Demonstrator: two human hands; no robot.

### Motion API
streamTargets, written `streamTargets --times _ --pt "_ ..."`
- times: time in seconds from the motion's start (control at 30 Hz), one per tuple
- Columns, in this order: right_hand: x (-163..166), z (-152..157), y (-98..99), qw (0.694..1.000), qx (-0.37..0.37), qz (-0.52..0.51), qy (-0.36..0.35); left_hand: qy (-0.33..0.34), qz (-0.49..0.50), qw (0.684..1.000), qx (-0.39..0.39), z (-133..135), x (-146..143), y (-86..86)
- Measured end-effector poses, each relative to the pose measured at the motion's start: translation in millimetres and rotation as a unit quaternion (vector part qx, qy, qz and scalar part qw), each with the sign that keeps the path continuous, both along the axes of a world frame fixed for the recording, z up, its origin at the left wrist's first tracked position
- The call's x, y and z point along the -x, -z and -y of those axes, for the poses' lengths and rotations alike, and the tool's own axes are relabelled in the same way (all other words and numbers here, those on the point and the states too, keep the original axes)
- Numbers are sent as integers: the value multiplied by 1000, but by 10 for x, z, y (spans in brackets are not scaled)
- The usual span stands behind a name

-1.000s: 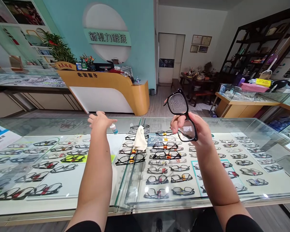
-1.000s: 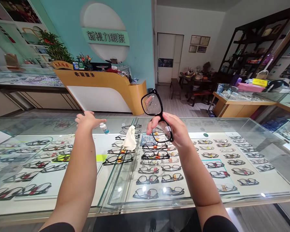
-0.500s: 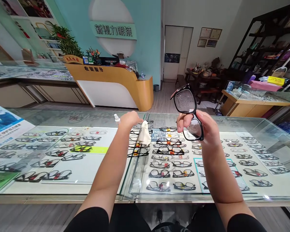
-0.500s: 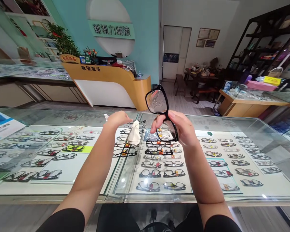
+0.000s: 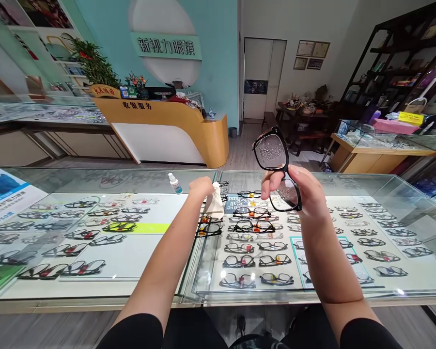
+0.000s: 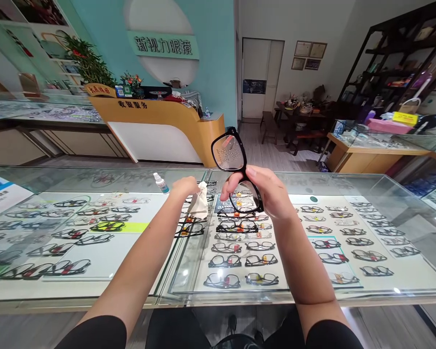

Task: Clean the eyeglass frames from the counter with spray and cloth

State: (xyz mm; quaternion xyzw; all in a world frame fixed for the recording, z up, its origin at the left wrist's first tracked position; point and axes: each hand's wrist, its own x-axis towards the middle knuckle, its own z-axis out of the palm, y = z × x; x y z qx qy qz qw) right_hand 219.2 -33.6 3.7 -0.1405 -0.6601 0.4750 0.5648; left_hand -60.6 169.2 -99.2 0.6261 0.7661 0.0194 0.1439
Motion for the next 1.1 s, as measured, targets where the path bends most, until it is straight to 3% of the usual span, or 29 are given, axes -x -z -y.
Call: streamTargets --times 0.17,0.33,0.5,0.67,0.87,1.1 --pt "-13 -29 18 1000 -4 -4 13 26 83 994 -65 42 128 -138" --pt "1 -12 -8 1000 -2 -13 -4 68 218 963 -143 156 213 -344" --pt "23 15 -48 998 4 -27 -52 96 352 913 -181 343 117 -565" --pt "20 -6 -30 997 3 -34 -66 127 547 818 -122 689 -65 -838" --pt "-6 -28 15 999 0 -25 -26 176 580 791 -88 1172 -234 -1091" --pt "-6 -15 4 1000 9 -4 3 239 581 771 -104 1493 -333 -1184"
